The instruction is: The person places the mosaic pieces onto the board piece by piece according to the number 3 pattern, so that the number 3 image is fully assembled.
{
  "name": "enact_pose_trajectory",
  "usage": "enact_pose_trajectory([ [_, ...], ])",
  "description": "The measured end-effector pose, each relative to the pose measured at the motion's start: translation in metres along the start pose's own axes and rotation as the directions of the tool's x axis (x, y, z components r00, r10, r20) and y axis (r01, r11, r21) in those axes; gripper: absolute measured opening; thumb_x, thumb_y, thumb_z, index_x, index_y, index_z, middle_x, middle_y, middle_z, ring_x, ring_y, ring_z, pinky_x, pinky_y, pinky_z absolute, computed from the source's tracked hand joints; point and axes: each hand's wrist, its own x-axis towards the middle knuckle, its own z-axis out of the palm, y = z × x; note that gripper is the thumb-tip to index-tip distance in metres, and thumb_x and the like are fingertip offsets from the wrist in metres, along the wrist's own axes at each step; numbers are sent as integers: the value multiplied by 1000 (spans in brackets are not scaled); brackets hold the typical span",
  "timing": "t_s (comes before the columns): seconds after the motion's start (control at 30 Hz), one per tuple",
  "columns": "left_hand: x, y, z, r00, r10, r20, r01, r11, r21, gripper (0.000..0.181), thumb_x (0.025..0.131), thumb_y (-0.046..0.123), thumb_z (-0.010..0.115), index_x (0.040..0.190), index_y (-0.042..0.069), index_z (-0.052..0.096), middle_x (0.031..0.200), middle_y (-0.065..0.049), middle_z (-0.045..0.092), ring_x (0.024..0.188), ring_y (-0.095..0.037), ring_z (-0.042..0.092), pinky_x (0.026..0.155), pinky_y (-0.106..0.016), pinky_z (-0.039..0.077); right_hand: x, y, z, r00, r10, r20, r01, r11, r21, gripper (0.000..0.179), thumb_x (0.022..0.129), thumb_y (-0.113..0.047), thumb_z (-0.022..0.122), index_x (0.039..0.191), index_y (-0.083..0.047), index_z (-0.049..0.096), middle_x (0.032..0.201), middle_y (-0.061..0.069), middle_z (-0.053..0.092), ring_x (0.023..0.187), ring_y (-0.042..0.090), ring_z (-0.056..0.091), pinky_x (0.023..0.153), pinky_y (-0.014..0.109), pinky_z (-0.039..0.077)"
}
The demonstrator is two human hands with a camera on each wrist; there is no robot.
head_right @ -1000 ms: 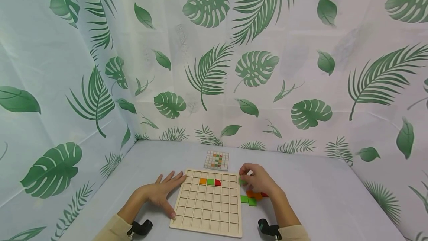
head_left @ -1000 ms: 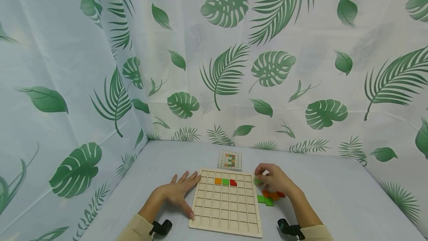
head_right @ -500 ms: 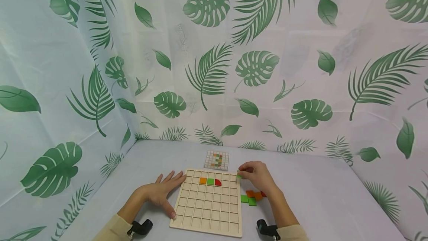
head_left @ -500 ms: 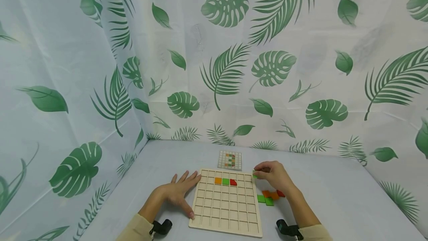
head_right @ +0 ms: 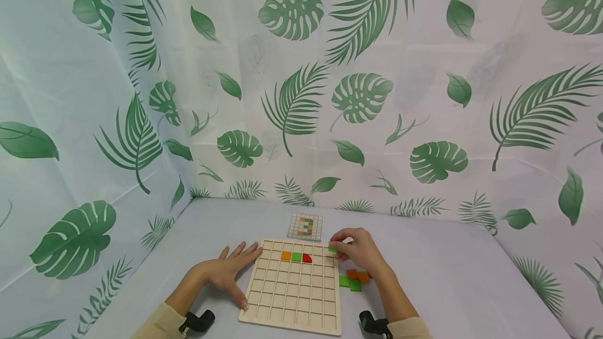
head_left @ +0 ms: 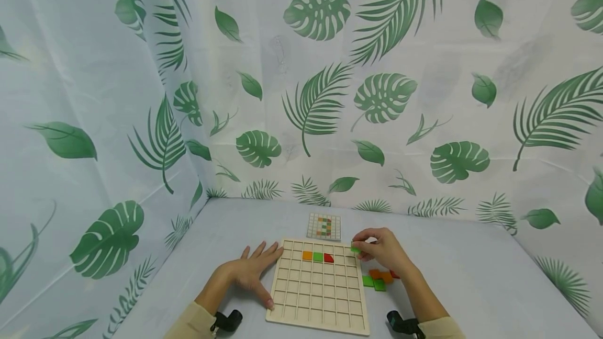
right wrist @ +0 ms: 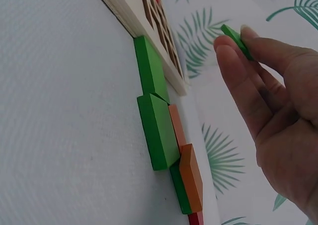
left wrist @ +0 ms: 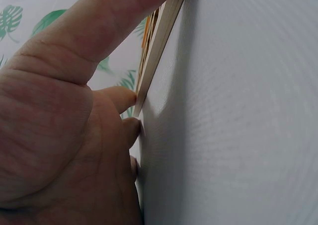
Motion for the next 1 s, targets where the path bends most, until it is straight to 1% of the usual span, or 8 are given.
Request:
enact_pose_trajectory([
  [0.1,0,0,0,1000,5,3,-5,1000,-1,136,66,62,92,169,22,12,177,-6,4,163,-39,-5,125,-71,-4,1,-1,3,1000,0,-26,0,1000,21,20,95,-12,77,111,-1,76,105,16,76,76,26,77,69,31,65],
  [0.23,0,-2,0,1000,12,4,-12,1000,-2,136,66,62,92,169,22,12,177,-7,3,163,-40,-5,124,-72,-4,0,-3,7,999,-20,-43,20,1000,-10,24,92,-5,77,116,0,75,108,18,75,80,22,77,71,29,64],
  [0.4,1,-3,1,1000,19,3,-19,1000,3,136,66,63,91,169,22,11,177,-7,3,163,-40,-5,124,-72,-4,2,-6,12,998,-34,-47,30,996,-89,28,90,-7,80,118,-6,76,114,13,76,86,17,73,74,27,61],
  [0.5,1,-3,1,1000,23,2,-23,1000,1,136,67,62,91,169,22,11,177,-7,3,163,-40,-5,124,-72,-4,4,-7,15,999,-15,-40,11,996,-91,29,90,-7,80,118,-8,76,114,10,75,88,17,72,75,27,60],
  [0.63,1,-3,1,1000,21,2,-21,1000,0,136,67,62,91,169,22,12,177,-7,3,163,-40,-5,124,-72,-4,7,-8,20,1000,2,-31,-4,996,-87,29,89,-8,81,117,-8,76,105,7,75,83,18,71,72,27,59],
  [0.77,0,-2,1,1000,14,1,-14,1000,0,136,66,63,91,169,22,12,177,-6,3,163,-39,-5,124,-72,-4,9,-9,26,1000,-21,-23,19,995,-102,25,87,-11,84,111,-8,77,95,4,73,77,18,70,69,26,58],
  [0.87,0,-2,1,1000,9,1,-9,1000,-4,136,66,62,92,169,22,12,177,-6,4,163,-39,-5,124,-72,-4,9,-11,29,999,-39,-1,38,994,-105,25,86,-13,85,109,-8,77,91,3,71,75,17,71,68,26,58],
  [1.0,1,-3,1,1000,9,-2,-9,1000,-3,136,66,62,92,169,23,12,177,-5,4,163,-39,-5,125,-71,-4,10,-13,33,997,-58,44,62,994,-88,26,88,-16,84,112,-7,77,90,4,73,75,16,70,68,27,59],
])
